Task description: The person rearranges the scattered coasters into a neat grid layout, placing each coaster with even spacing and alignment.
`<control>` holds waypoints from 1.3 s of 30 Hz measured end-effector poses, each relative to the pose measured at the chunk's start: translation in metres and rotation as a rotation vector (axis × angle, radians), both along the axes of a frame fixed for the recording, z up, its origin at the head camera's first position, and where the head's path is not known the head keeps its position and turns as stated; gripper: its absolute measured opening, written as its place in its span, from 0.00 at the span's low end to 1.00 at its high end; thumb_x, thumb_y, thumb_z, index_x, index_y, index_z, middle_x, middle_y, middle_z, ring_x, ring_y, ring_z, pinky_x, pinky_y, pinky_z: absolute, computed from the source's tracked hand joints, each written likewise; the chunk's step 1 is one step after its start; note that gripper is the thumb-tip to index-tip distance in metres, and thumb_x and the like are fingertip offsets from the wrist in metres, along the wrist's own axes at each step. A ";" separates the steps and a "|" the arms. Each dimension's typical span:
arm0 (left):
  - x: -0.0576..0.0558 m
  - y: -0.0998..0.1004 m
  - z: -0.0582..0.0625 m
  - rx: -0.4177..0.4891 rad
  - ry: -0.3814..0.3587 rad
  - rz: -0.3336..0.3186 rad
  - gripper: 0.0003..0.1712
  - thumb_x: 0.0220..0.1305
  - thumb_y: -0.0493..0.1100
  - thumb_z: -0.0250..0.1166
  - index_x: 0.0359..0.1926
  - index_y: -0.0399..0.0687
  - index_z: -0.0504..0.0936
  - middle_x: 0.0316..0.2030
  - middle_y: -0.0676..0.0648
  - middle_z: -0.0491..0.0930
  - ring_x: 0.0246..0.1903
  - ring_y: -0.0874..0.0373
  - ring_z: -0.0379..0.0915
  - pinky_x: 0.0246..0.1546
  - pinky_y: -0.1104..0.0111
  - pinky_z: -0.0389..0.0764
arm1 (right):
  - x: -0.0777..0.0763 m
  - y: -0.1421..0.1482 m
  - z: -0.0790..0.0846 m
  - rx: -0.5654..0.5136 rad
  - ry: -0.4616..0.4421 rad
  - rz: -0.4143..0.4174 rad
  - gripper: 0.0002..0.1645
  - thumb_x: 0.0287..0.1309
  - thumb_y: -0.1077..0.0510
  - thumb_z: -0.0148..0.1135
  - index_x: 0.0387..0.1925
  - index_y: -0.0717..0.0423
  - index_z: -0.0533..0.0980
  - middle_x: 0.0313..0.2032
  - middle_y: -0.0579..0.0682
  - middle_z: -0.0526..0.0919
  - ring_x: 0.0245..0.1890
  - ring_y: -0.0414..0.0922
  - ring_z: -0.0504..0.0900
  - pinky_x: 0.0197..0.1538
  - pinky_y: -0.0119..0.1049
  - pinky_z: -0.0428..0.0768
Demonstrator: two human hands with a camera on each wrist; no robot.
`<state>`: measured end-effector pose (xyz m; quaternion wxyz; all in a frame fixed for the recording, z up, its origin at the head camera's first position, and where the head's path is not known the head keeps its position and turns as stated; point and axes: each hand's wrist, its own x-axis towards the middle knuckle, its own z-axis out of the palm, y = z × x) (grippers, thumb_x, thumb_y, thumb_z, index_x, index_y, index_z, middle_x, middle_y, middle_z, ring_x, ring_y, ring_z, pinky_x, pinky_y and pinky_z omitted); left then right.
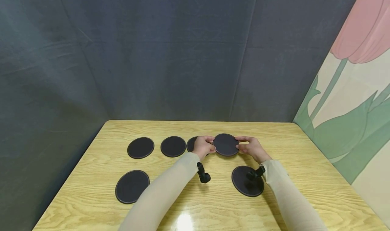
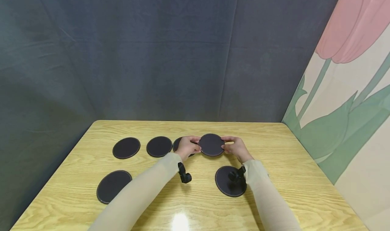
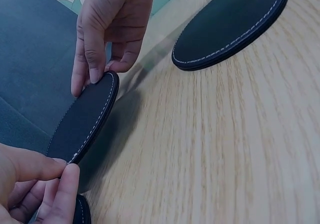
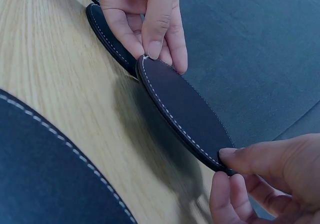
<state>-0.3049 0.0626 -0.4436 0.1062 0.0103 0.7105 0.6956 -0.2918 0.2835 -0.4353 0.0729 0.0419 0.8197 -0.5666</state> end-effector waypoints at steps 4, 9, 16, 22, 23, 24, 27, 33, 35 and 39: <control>-0.001 0.000 -0.001 -0.015 -0.004 0.006 0.27 0.53 0.19 0.62 0.55 0.36 0.80 0.46 0.39 0.75 0.36 0.52 0.81 0.39 0.63 0.86 | -0.003 0.000 -0.003 0.015 0.001 0.007 0.28 0.61 0.68 0.60 0.63 0.68 0.69 0.60 0.66 0.71 0.33 0.33 0.78 0.38 0.26 0.82; -0.002 0.000 -0.002 -0.025 -0.005 0.016 0.27 0.51 0.18 0.62 0.54 0.36 0.81 0.46 0.39 0.75 0.36 0.52 0.81 0.37 0.65 0.86 | -0.003 0.001 -0.003 -0.020 0.004 0.018 0.27 0.60 0.69 0.60 0.62 0.68 0.71 0.59 0.64 0.72 0.34 0.33 0.79 0.38 0.25 0.82; -0.004 0.001 -0.004 -0.034 -0.004 0.019 0.27 0.52 0.18 0.62 0.54 0.36 0.81 0.46 0.39 0.76 0.33 0.52 0.82 0.34 0.67 0.86 | -0.002 0.002 -0.001 -0.053 0.013 0.038 0.25 0.57 0.69 0.63 0.58 0.68 0.74 0.51 0.59 0.77 0.33 0.34 0.79 0.36 0.25 0.82; -0.003 0.003 -0.005 -0.058 -0.010 0.019 0.27 0.52 0.18 0.62 0.54 0.37 0.81 0.46 0.40 0.77 0.32 0.53 0.82 0.34 0.67 0.86 | -0.008 0.000 -0.005 -0.010 -0.012 0.014 0.28 0.60 0.70 0.60 0.62 0.71 0.69 0.59 0.66 0.72 0.34 0.34 0.80 0.37 0.24 0.82; -0.003 0.003 -0.005 -0.061 -0.012 0.019 0.27 0.52 0.18 0.62 0.54 0.37 0.81 0.46 0.40 0.77 0.31 0.53 0.82 0.34 0.67 0.86 | -0.008 0.000 -0.005 -0.009 -0.013 0.013 0.27 0.60 0.70 0.60 0.62 0.71 0.69 0.59 0.66 0.72 0.35 0.34 0.80 0.37 0.24 0.82; -0.003 0.003 -0.005 -0.064 -0.013 0.019 0.27 0.52 0.18 0.63 0.54 0.37 0.81 0.46 0.40 0.77 0.31 0.53 0.82 0.34 0.67 0.86 | -0.008 0.000 -0.005 -0.009 -0.015 0.013 0.28 0.60 0.70 0.60 0.62 0.71 0.69 0.59 0.66 0.72 0.35 0.35 0.80 0.37 0.25 0.82; -0.003 0.003 -0.005 -0.069 -0.017 0.017 0.27 0.52 0.18 0.62 0.54 0.37 0.81 0.46 0.40 0.77 0.32 0.53 0.82 0.34 0.66 0.86 | -0.007 0.000 -0.005 -0.007 -0.013 0.018 0.27 0.60 0.71 0.60 0.61 0.72 0.69 0.58 0.66 0.73 0.36 0.37 0.81 0.37 0.25 0.83; -0.003 0.003 -0.005 -0.080 -0.026 0.016 0.28 0.51 0.18 0.63 0.54 0.37 0.81 0.47 0.40 0.77 0.34 0.52 0.83 0.36 0.67 0.86 | -0.006 0.000 -0.004 -0.027 -0.018 0.021 0.28 0.59 0.72 0.60 0.61 0.73 0.68 0.56 0.65 0.75 0.33 0.35 0.81 0.38 0.26 0.83; -0.004 0.003 -0.005 -0.084 -0.023 0.014 0.28 0.50 0.18 0.63 0.54 0.36 0.81 0.47 0.40 0.77 0.34 0.51 0.83 0.36 0.67 0.86 | -0.006 0.000 -0.004 -0.039 -0.020 0.021 0.28 0.59 0.72 0.60 0.62 0.73 0.68 0.56 0.65 0.75 0.33 0.34 0.81 0.38 0.26 0.83; -0.007 0.004 -0.009 -0.085 -0.012 0.008 0.27 0.50 0.17 0.63 0.52 0.36 0.82 0.44 0.40 0.76 0.33 0.51 0.83 0.34 0.68 0.86 | -0.006 0.000 -0.005 -0.043 -0.013 0.033 0.28 0.60 0.71 0.59 0.62 0.74 0.67 0.56 0.66 0.74 0.33 0.32 0.80 0.37 0.25 0.83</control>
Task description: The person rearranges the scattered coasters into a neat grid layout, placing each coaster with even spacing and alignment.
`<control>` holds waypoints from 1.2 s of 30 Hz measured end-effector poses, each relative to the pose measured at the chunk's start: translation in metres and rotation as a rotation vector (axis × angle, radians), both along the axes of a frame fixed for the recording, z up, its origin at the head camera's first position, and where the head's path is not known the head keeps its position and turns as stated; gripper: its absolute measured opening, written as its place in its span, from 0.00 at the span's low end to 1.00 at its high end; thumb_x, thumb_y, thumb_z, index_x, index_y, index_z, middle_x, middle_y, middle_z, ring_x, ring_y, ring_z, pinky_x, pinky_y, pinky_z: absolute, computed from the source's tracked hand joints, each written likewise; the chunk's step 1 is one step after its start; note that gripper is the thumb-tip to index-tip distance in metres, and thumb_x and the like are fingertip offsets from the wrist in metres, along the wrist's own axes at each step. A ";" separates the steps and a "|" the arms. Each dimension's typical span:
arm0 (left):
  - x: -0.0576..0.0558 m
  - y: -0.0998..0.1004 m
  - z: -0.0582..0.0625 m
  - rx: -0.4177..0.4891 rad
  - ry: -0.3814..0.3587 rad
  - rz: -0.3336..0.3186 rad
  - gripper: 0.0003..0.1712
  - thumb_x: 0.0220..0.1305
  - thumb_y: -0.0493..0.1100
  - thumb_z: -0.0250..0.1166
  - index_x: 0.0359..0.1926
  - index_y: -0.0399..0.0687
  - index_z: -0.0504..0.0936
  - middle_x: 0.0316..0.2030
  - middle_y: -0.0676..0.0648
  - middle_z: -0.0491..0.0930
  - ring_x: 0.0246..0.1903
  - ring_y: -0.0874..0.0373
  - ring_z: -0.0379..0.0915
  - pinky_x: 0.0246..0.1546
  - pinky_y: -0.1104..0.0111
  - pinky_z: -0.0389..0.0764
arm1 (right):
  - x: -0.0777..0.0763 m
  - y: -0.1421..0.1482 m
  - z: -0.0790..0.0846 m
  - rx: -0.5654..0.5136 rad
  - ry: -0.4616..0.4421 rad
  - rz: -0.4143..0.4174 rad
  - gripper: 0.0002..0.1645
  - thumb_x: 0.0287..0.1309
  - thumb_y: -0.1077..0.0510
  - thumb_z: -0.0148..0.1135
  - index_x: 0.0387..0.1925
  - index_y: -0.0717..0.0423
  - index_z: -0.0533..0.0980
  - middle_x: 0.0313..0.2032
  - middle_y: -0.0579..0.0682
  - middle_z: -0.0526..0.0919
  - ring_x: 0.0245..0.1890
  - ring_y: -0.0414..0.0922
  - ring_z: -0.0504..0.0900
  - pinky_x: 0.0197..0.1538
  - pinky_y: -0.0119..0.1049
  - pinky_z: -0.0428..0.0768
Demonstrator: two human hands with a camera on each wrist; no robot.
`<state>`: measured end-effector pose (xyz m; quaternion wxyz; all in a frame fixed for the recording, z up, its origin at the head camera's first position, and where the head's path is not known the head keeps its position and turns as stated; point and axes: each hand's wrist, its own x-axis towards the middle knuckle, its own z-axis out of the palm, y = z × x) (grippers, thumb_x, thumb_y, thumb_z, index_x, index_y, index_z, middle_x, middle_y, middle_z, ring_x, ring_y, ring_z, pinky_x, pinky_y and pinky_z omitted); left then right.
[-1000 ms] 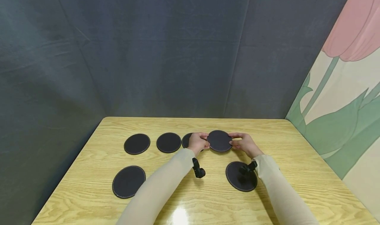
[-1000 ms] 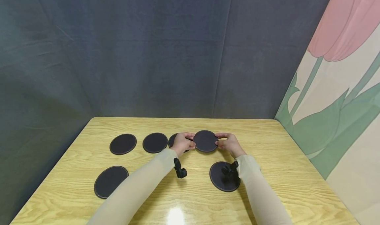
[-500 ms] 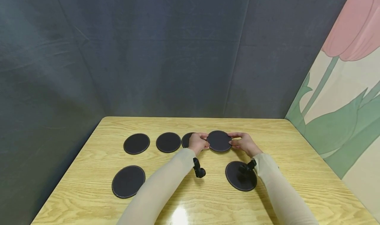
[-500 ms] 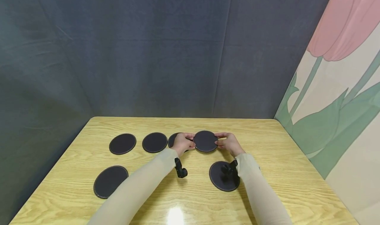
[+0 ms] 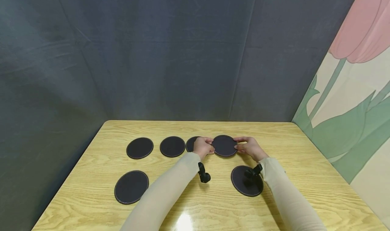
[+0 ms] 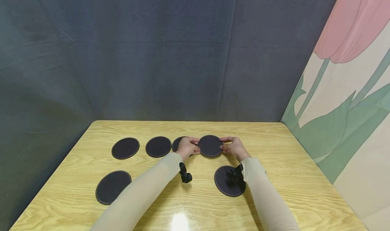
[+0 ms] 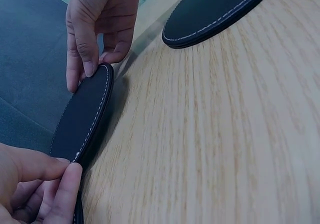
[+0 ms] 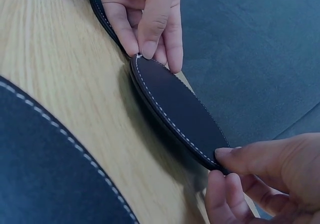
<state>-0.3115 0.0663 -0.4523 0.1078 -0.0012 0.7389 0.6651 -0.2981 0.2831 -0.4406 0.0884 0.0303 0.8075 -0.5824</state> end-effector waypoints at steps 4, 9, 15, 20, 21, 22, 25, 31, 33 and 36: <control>-0.002 0.001 -0.004 -0.001 0.004 -0.006 0.27 0.49 0.17 0.62 0.51 0.35 0.82 0.42 0.41 0.76 0.32 0.52 0.83 0.33 0.69 0.86 | 0.001 0.000 -0.001 0.003 0.004 0.008 0.29 0.60 0.71 0.58 0.63 0.74 0.66 0.58 0.68 0.72 0.32 0.32 0.80 0.36 0.25 0.83; -0.005 0.001 -0.007 -0.010 -0.001 -0.002 0.27 0.48 0.17 0.63 0.51 0.35 0.82 0.42 0.41 0.76 0.33 0.52 0.82 0.32 0.69 0.86 | 0.000 0.001 -0.003 0.013 0.000 0.007 0.28 0.61 0.71 0.58 0.63 0.74 0.66 0.60 0.69 0.69 0.32 0.32 0.79 0.36 0.26 0.83; -0.006 0.002 -0.007 -0.010 0.001 -0.005 0.27 0.48 0.17 0.63 0.51 0.35 0.82 0.42 0.41 0.76 0.33 0.51 0.82 0.32 0.69 0.86 | -0.002 0.001 -0.004 0.028 -0.006 0.008 0.27 0.61 0.71 0.58 0.62 0.74 0.67 0.60 0.69 0.69 0.33 0.33 0.79 0.37 0.26 0.83; -0.006 0.001 -0.007 -0.018 0.002 -0.013 0.27 0.48 0.17 0.63 0.51 0.34 0.82 0.41 0.41 0.76 0.32 0.52 0.82 0.32 0.69 0.86 | -0.003 0.001 -0.007 0.034 -0.013 0.001 0.27 0.61 0.72 0.58 0.62 0.74 0.68 0.57 0.66 0.71 0.33 0.34 0.79 0.37 0.26 0.83; -0.007 0.001 -0.007 -0.021 0.002 -0.016 0.27 0.48 0.17 0.63 0.51 0.34 0.82 0.41 0.41 0.76 0.32 0.52 0.82 0.32 0.69 0.86 | -0.003 0.001 -0.008 0.035 -0.015 -0.004 0.27 0.60 0.72 0.58 0.61 0.74 0.68 0.56 0.66 0.71 0.34 0.35 0.79 0.37 0.26 0.83; -0.007 0.001 -0.007 -0.024 0.004 -0.018 0.27 0.48 0.17 0.63 0.51 0.34 0.82 0.41 0.41 0.76 0.32 0.52 0.82 0.31 0.69 0.86 | -0.004 0.001 -0.008 0.035 -0.018 -0.008 0.27 0.60 0.72 0.59 0.61 0.73 0.68 0.55 0.65 0.70 0.34 0.36 0.79 0.36 0.26 0.83; -0.009 0.001 -0.009 -0.030 0.006 -0.020 0.27 0.47 0.17 0.63 0.50 0.34 0.82 0.41 0.42 0.76 0.32 0.52 0.82 0.31 0.69 0.86 | -0.005 0.001 -0.009 0.040 -0.025 -0.016 0.27 0.60 0.72 0.59 0.61 0.73 0.69 0.55 0.64 0.70 0.34 0.37 0.79 0.36 0.26 0.83; -0.009 0.001 -0.009 -0.029 0.006 -0.030 0.27 0.47 0.17 0.63 0.51 0.34 0.82 0.41 0.42 0.76 0.34 0.52 0.82 0.31 0.69 0.86 | -0.005 0.001 -0.008 0.050 -0.024 -0.012 0.27 0.60 0.71 0.59 0.61 0.73 0.69 0.54 0.63 0.71 0.32 0.33 0.78 0.36 0.25 0.82; -0.008 0.000 -0.007 -0.029 0.006 -0.038 0.27 0.48 0.17 0.63 0.51 0.35 0.82 0.41 0.42 0.76 0.34 0.51 0.82 0.32 0.69 0.86 | -0.005 0.001 -0.007 0.045 -0.024 -0.012 0.27 0.60 0.72 0.59 0.61 0.73 0.69 0.54 0.64 0.72 0.31 0.33 0.78 0.35 0.25 0.82; -0.007 -0.002 -0.005 -0.032 0.008 -0.047 0.27 0.49 0.18 0.63 0.52 0.35 0.82 0.42 0.41 0.76 0.35 0.51 0.81 0.33 0.69 0.86 | -0.003 0.001 -0.006 0.044 -0.016 0.007 0.27 0.60 0.72 0.59 0.61 0.74 0.68 0.55 0.66 0.73 0.31 0.33 0.79 0.35 0.25 0.83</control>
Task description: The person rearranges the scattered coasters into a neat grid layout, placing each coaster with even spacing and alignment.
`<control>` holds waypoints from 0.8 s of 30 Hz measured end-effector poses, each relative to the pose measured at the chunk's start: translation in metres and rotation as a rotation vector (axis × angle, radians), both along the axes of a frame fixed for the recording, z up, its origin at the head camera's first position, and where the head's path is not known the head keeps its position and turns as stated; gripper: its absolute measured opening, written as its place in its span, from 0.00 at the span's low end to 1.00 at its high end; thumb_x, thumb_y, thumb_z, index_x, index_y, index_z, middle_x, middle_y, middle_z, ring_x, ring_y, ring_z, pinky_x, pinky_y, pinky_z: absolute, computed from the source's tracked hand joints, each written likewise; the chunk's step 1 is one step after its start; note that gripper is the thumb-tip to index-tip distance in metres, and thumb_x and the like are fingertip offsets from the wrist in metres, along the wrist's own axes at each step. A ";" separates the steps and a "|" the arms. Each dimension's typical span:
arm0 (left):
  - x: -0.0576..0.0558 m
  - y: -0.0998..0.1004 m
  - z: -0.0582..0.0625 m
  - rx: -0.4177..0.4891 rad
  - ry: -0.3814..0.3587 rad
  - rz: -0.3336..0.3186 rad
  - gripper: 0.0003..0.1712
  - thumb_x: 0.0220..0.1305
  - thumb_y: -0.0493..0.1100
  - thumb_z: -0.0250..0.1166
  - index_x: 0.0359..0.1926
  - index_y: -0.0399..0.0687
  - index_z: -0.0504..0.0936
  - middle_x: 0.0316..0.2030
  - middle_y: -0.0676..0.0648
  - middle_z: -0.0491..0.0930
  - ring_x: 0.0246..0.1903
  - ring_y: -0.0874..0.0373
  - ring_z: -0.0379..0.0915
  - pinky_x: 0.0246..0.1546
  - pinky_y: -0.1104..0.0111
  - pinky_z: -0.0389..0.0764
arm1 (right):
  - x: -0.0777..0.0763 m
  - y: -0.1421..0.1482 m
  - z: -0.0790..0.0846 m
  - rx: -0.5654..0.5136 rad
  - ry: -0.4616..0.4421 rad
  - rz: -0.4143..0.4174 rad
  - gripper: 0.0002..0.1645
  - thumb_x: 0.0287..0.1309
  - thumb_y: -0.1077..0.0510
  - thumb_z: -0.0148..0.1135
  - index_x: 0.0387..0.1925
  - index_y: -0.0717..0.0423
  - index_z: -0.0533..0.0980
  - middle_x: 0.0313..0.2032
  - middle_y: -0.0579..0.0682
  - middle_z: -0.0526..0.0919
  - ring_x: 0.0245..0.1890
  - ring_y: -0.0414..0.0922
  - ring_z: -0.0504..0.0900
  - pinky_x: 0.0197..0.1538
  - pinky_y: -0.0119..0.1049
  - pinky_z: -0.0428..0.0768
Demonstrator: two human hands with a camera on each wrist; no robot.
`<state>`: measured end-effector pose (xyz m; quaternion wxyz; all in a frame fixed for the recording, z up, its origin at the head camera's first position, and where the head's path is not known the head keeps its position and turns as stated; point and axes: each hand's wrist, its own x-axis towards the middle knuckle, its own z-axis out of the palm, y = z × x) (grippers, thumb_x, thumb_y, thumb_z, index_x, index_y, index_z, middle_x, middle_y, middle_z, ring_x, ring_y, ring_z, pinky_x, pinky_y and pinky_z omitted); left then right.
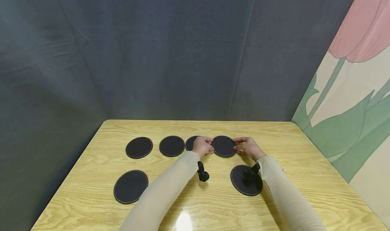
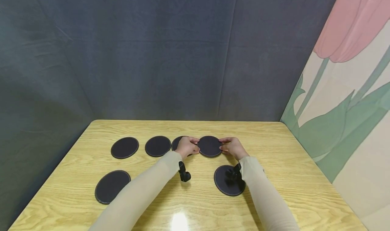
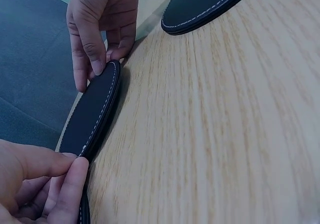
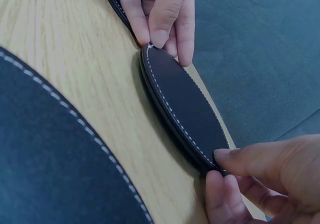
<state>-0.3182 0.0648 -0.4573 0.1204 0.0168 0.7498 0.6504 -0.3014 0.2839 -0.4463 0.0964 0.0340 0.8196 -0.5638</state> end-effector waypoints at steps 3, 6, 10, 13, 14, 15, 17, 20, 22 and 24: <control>0.000 -0.001 0.001 -0.003 -0.004 -0.005 0.28 0.49 0.18 0.63 0.53 0.34 0.81 0.43 0.40 0.75 0.35 0.51 0.81 0.33 0.69 0.86 | 0.000 -0.001 0.000 -0.008 0.002 0.009 0.27 0.59 0.72 0.59 0.61 0.75 0.68 0.56 0.67 0.73 0.32 0.33 0.79 0.35 0.25 0.83; 0.000 -0.001 0.001 -0.004 -0.006 -0.009 0.28 0.49 0.17 0.63 0.53 0.34 0.81 0.43 0.39 0.75 0.34 0.52 0.81 0.33 0.69 0.86 | 0.000 -0.001 0.000 -0.008 0.002 0.007 0.27 0.59 0.73 0.58 0.60 0.76 0.68 0.55 0.68 0.73 0.31 0.33 0.79 0.35 0.25 0.83; -0.002 0.000 0.000 -0.002 -0.008 -0.006 0.28 0.48 0.17 0.63 0.53 0.34 0.81 0.42 0.39 0.75 0.32 0.52 0.82 0.32 0.69 0.86 | 0.000 -0.001 0.000 -0.003 0.003 0.004 0.27 0.59 0.73 0.58 0.61 0.76 0.68 0.55 0.67 0.73 0.31 0.33 0.78 0.35 0.25 0.82; -0.002 0.001 0.000 -0.007 -0.010 0.000 0.28 0.47 0.17 0.63 0.52 0.34 0.82 0.41 0.40 0.75 0.32 0.52 0.82 0.31 0.69 0.86 | 0.000 -0.002 0.002 -0.001 0.000 0.009 0.27 0.59 0.73 0.58 0.61 0.76 0.67 0.55 0.67 0.73 0.32 0.34 0.78 0.35 0.25 0.82; -0.002 0.001 0.000 -0.009 -0.010 0.001 0.28 0.47 0.16 0.63 0.52 0.34 0.82 0.41 0.40 0.75 0.32 0.52 0.82 0.31 0.69 0.86 | 0.000 -0.002 0.003 -0.003 -0.002 0.009 0.27 0.59 0.73 0.58 0.61 0.76 0.67 0.56 0.67 0.73 0.33 0.35 0.78 0.35 0.25 0.82; -0.002 0.001 0.001 -0.012 -0.012 0.003 0.28 0.47 0.16 0.63 0.52 0.34 0.82 0.41 0.40 0.76 0.32 0.52 0.83 0.31 0.69 0.86 | 0.001 -0.002 0.003 -0.006 -0.005 0.010 0.27 0.59 0.74 0.58 0.61 0.76 0.67 0.56 0.67 0.73 0.33 0.36 0.79 0.35 0.25 0.83; -0.002 0.001 0.001 -0.017 -0.014 0.003 0.28 0.47 0.16 0.63 0.52 0.34 0.82 0.42 0.39 0.76 0.32 0.52 0.83 0.31 0.69 0.86 | 0.001 -0.002 0.004 -0.006 -0.010 0.011 0.28 0.60 0.74 0.57 0.62 0.76 0.66 0.56 0.68 0.72 0.35 0.38 0.79 0.36 0.26 0.83; -0.002 0.001 0.002 -0.031 -0.012 -0.001 0.28 0.47 0.17 0.63 0.52 0.35 0.82 0.42 0.39 0.76 0.33 0.52 0.83 0.32 0.69 0.86 | 0.001 -0.001 0.004 -0.010 -0.015 0.007 0.28 0.60 0.74 0.57 0.62 0.75 0.67 0.55 0.67 0.73 0.35 0.39 0.80 0.37 0.26 0.83; -0.002 0.001 0.002 -0.044 -0.008 -0.005 0.29 0.48 0.17 0.63 0.52 0.35 0.82 0.42 0.39 0.76 0.33 0.52 0.82 0.32 0.69 0.86 | 0.001 0.001 0.004 -0.026 -0.010 0.010 0.27 0.59 0.73 0.59 0.61 0.74 0.68 0.52 0.64 0.75 0.35 0.39 0.80 0.37 0.26 0.83; -0.001 0.001 0.003 -0.054 -0.005 -0.008 0.29 0.48 0.17 0.63 0.53 0.35 0.82 0.42 0.39 0.76 0.33 0.53 0.82 0.31 0.69 0.86 | 0.002 0.002 0.004 -0.046 -0.001 0.021 0.26 0.57 0.72 0.61 0.59 0.73 0.70 0.49 0.59 0.77 0.34 0.38 0.80 0.37 0.26 0.83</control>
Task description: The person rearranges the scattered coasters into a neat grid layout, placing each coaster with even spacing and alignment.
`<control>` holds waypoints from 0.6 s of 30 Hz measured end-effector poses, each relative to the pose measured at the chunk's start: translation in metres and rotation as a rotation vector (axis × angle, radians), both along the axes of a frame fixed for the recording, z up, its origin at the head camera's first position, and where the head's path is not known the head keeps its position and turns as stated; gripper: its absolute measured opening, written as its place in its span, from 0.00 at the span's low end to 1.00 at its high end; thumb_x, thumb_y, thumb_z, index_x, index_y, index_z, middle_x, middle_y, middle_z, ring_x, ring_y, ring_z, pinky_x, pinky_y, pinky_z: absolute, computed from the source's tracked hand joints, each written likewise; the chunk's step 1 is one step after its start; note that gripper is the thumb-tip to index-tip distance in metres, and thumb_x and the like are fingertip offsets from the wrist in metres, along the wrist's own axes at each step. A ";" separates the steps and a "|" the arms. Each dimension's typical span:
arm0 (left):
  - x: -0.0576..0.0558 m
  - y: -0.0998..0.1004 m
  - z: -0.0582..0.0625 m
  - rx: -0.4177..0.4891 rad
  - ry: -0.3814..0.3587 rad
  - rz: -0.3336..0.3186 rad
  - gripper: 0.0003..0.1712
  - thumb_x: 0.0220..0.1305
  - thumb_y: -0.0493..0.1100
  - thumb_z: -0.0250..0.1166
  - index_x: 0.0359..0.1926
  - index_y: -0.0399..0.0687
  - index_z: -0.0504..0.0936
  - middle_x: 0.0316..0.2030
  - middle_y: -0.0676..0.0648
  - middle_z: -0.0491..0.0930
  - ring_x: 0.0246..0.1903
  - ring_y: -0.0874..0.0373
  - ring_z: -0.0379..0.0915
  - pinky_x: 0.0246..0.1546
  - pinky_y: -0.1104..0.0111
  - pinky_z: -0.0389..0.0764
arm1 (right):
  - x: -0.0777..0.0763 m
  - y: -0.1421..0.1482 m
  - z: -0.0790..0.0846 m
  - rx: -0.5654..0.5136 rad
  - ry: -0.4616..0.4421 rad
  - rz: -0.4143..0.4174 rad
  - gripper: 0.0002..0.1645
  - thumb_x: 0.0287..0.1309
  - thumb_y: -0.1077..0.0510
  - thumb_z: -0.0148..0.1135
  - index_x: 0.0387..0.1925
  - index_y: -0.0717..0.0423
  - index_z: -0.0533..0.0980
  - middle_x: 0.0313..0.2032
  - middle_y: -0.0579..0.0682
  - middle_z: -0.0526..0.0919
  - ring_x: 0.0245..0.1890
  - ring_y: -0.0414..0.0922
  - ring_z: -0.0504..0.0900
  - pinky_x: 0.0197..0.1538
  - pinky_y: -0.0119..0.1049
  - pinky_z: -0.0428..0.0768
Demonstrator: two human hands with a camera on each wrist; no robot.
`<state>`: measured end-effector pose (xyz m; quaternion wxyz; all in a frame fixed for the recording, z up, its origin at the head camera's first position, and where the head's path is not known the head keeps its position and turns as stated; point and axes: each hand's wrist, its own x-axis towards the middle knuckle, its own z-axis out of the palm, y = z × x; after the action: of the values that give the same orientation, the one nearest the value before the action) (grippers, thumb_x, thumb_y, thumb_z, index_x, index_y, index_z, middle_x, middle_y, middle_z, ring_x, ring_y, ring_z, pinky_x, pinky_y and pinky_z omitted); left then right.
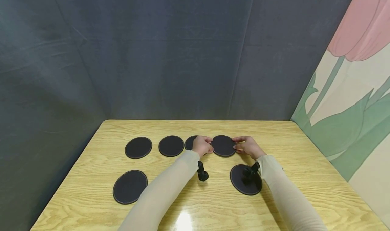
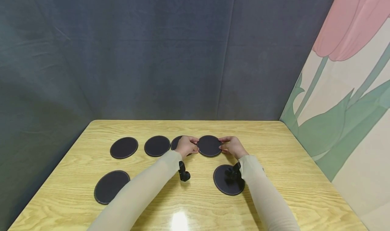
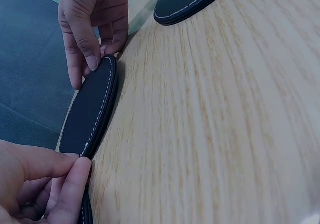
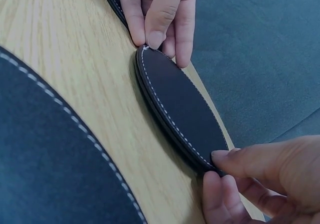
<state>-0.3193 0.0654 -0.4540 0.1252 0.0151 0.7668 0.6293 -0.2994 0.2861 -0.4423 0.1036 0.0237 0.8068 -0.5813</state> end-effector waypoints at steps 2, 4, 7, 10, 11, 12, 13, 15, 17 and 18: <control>0.001 0.000 0.001 -0.005 -0.001 -0.002 0.29 0.47 0.17 0.63 0.53 0.35 0.82 0.42 0.40 0.76 0.33 0.53 0.82 0.31 0.69 0.86 | 0.002 0.002 0.001 -0.035 0.017 0.024 0.25 0.55 0.72 0.63 0.56 0.71 0.73 0.45 0.56 0.78 0.33 0.39 0.80 0.36 0.26 0.83; 0.001 0.000 0.002 -0.011 -0.002 -0.001 0.29 0.47 0.17 0.63 0.52 0.35 0.82 0.41 0.40 0.76 0.33 0.53 0.81 0.31 0.69 0.86 | 0.002 0.003 0.001 -0.042 0.020 0.036 0.25 0.55 0.71 0.64 0.56 0.71 0.74 0.45 0.55 0.77 0.34 0.40 0.80 0.36 0.27 0.83; 0.000 0.000 0.002 -0.016 -0.007 0.001 0.28 0.48 0.17 0.63 0.52 0.36 0.82 0.41 0.40 0.76 0.33 0.53 0.81 0.30 0.69 0.86 | 0.001 0.001 0.001 -0.018 0.001 0.017 0.26 0.56 0.71 0.63 0.58 0.71 0.73 0.51 0.60 0.75 0.36 0.41 0.81 0.37 0.26 0.83; 0.000 0.001 0.002 -0.016 -0.009 -0.001 0.28 0.48 0.17 0.63 0.52 0.36 0.82 0.42 0.40 0.77 0.34 0.53 0.81 0.31 0.68 0.86 | -0.001 -0.003 0.000 0.030 -0.027 -0.015 0.28 0.58 0.73 0.60 0.61 0.73 0.69 0.56 0.65 0.71 0.39 0.42 0.81 0.38 0.26 0.83; 0.000 0.001 0.002 -0.014 -0.012 -0.003 0.28 0.48 0.17 0.63 0.52 0.35 0.82 0.42 0.40 0.76 0.34 0.52 0.81 0.31 0.68 0.86 | -0.001 -0.003 0.000 0.040 -0.035 -0.021 0.28 0.58 0.73 0.60 0.61 0.73 0.69 0.57 0.66 0.70 0.39 0.42 0.81 0.39 0.25 0.83; 0.000 0.001 0.002 -0.012 -0.014 -0.005 0.28 0.49 0.17 0.63 0.53 0.36 0.82 0.42 0.40 0.76 0.35 0.52 0.81 0.31 0.68 0.86 | -0.001 -0.003 0.000 0.048 -0.036 -0.019 0.28 0.58 0.73 0.60 0.62 0.74 0.68 0.57 0.66 0.70 0.40 0.42 0.81 0.39 0.25 0.83; 0.000 0.001 0.003 -0.012 -0.016 -0.006 0.28 0.49 0.17 0.63 0.53 0.36 0.82 0.43 0.40 0.76 0.36 0.52 0.81 0.32 0.68 0.86 | -0.002 -0.004 0.000 0.052 -0.038 -0.019 0.28 0.58 0.73 0.59 0.61 0.74 0.68 0.56 0.66 0.70 0.39 0.42 0.81 0.38 0.25 0.83; 0.001 0.001 0.003 -0.014 -0.019 -0.008 0.28 0.50 0.17 0.63 0.53 0.36 0.82 0.43 0.40 0.76 0.36 0.51 0.81 0.32 0.68 0.86 | -0.002 -0.005 0.001 0.059 -0.045 -0.021 0.28 0.58 0.74 0.59 0.61 0.74 0.68 0.55 0.65 0.71 0.38 0.40 0.80 0.38 0.25 0.83; 0.001 0.001 0.004 -0.018 -0.023 -0.007 0.27 0.50 0.17 0.62 0.52 0.36 0.82 0.43 0.40 0.76 0.37 0.51 0.81 0.32 0.68 0.86 | -0.002 -0.005 0.001 0.064 -0.050 -0.020 0.27 0.59 0.74 0.59 0.61 0.74 0.69 0.54 0.65 0.72 0.36 0.38 0.80 0.38 0.26 0.83; 0.001 0.001 0.004 -0.022 -0.023 -0.006 0.27 0.50 0.17 0.62 0.52 0.36 0.82 0.43 0.40 0.76 0.37 0.51 0.80 0.32 0.68 0.86 | -0.002 -0.006 0.001 0.067 -0.052 -0.021 0.27 0.59 0.74 0.59 0.61 0.74 0.69 0.53 0.65 0.72 0.36 0.38 0.79 0.38 0.26 0.83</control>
<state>-0.3186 0.0664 -0.4502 0.1361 0.0089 0.7721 0.6207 -0.3018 0.2805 -0.4411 0.1173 0.0508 0.8227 -0.5540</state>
